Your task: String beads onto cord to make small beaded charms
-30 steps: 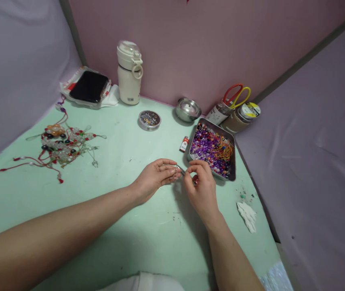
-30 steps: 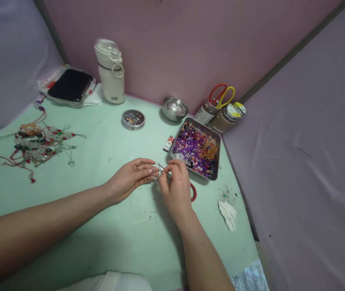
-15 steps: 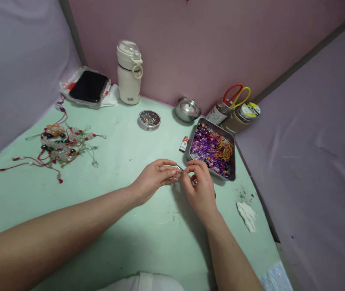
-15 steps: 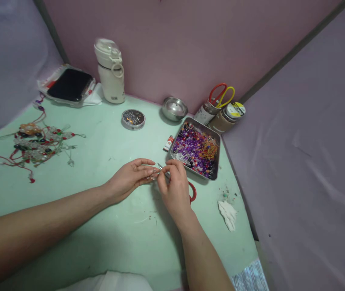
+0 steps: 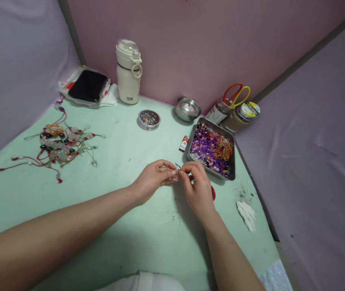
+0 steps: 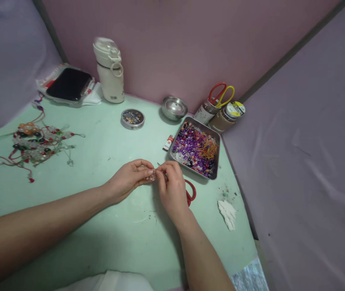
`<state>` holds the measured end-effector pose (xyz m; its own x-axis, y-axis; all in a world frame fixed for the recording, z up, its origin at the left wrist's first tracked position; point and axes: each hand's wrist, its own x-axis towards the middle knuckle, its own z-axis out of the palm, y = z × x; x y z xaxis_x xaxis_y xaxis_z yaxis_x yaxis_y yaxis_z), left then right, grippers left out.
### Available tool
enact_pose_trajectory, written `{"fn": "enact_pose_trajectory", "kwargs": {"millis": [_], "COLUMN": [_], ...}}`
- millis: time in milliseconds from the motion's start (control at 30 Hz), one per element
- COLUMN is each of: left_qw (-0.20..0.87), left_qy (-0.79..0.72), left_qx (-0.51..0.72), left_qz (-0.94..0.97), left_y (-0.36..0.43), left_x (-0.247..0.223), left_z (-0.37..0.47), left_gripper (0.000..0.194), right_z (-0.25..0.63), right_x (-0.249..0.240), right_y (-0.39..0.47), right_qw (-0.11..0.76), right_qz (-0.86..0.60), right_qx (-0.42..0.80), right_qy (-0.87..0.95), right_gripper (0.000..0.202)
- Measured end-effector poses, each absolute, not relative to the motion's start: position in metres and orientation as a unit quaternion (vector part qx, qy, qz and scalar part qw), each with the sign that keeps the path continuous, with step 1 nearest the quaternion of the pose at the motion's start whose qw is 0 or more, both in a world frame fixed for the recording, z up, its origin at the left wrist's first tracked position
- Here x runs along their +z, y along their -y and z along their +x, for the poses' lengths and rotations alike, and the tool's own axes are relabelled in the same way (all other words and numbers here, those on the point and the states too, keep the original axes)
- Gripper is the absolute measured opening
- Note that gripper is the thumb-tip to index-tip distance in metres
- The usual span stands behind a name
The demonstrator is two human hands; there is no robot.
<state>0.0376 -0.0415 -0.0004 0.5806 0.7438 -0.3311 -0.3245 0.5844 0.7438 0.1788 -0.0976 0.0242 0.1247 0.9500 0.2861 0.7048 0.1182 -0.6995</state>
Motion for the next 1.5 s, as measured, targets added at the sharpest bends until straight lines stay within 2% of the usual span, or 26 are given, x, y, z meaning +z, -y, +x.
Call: {"fn": "enact_pose_trajectory", "kwargs": {"millis": [267,967,1267,1500], "left_qw": [0.821,0.843,0.832,0.827], "left_qy": [-0.334,-0.331,-0.351,-0.356], "left_qx": [0.327,0.321,0.345,0.350], "left_qz": [0.327,0.276,0.257,0.259], "left_y": [0.042,0.040,0.042,0.042], "left_x": [-0.002,0.005,0.009,0.010], "left_z": [0.038,0.036,0.036,0.037], "left_gripper": [0.019,0.012,0.013,0.013], "right_z": [0.178,0.184,0.186,0.189], "right_x": [0.024,0.014,0.014,0.010], "right_y": [0.097,0.091,0.091,0.090], "right_qw": [0.387,0.404,0.411,0.425], "right_qz": [-0.649,-0.687,-0.663,-0.649], "right_qx": [0.190,0.262,0.396,0.394], "right_qy": [0.627,0.544,0.485,0.493], "right_gripper": [0.007,0.010,0.014,0.011]}}
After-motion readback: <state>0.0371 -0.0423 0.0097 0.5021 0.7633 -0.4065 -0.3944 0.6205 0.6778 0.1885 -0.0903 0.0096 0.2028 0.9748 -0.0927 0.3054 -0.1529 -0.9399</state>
